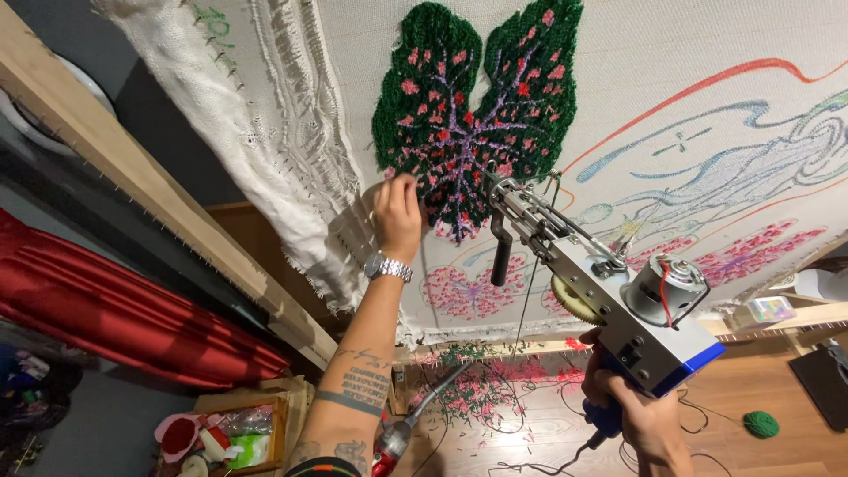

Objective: Using a tufting gun to apply yarn to a rug design on a frame.

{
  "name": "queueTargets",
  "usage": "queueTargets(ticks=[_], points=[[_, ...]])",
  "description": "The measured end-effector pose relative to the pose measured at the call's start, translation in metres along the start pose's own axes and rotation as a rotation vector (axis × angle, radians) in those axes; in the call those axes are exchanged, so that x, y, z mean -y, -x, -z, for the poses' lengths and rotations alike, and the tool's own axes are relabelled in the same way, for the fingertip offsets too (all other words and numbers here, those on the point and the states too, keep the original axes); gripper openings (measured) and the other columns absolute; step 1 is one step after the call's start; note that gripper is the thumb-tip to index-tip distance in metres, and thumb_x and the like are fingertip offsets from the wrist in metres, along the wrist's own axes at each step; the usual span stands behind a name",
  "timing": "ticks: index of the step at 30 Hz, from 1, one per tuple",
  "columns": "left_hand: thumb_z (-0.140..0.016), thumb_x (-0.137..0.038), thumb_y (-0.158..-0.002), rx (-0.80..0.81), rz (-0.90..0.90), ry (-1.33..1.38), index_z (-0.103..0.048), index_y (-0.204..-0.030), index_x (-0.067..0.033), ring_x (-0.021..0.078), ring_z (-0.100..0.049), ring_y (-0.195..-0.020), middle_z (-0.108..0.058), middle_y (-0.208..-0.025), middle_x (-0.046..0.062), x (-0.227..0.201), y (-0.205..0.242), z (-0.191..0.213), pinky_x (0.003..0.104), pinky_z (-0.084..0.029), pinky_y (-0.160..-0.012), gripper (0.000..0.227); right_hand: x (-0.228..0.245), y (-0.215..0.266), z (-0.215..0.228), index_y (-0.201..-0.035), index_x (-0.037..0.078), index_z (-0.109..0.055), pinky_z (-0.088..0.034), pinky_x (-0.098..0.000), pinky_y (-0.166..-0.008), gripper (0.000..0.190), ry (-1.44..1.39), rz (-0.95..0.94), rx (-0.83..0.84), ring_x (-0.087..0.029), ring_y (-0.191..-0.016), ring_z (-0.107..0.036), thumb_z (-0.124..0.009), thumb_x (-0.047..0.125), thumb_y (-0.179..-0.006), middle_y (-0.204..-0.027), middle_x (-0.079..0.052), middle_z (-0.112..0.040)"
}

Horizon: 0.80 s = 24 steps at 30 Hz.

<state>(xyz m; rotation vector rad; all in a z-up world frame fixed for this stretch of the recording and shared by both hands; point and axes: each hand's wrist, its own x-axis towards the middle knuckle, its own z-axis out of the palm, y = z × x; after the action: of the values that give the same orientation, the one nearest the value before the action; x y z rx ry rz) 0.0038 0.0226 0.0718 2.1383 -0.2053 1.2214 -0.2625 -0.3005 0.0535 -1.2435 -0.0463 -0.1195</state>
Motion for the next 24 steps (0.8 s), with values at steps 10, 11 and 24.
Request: queueTargets(ticks=[10, 11, 24], points=[[-0.059, -0.011, -0.104, 0.046, -0.123, 0.109, -0.065, -0.106, -0.0025, 0.0326, -0.063, -0.099, -0.068, -0.104, 0.012, -0.005, 0.034, 0.026, 0.045, -0.051, -0.089, 0.010, -0.005, 0.004, 0.011, -0.118, -0.011, -0.060, -0.037, -0.0299, -0.048, 0.037, 0.008, 0.005, -0.007, -0.016, -0.056, -0.045, -0.057, -0.005, -0.081, -0.072, -0.009, -0.052], [-0.059, -0.011, -0.104, 0.057, -0.130, 0.116, -0.065, -0.106, -0.0029, 0.0320, -0.063, -0.101, -0.069, -0.105, 0.012, -0.005, 0.038, 0.027, 0.044, -0.051, -0.089, 0.010, -0.005, 0.004, 0.012, -0.118, -0.011, -0.060, -0.037, -0.0300, -0.048, 0.037, 0.006, 0.009, -0.010, -0.016, -0.056, -0.045, -0.057, -0.006, -0.081, -0.073, -0.009, -0.053], [-0.071, -0.035, -0.096, 0.239, 0.293, 0.414, -0.076, -0.103, -0.0071, 0.0162, -0.073, -0.092, -0.077, -0.101, 0.004, -0.005, 0.042, 0.015, 0.032, -0.061, -0.083, 0.029, 0.002, 0.006, 0.015, -0.118, -0.011, -0.061, -0.039, -0.0318, -0.046, 0.041, 0.028, -0.062, 0.077, -0.018, -0.055, -0.047, -0.060, -0.003, -0.078, -0.069, -0.008, -0.050]])
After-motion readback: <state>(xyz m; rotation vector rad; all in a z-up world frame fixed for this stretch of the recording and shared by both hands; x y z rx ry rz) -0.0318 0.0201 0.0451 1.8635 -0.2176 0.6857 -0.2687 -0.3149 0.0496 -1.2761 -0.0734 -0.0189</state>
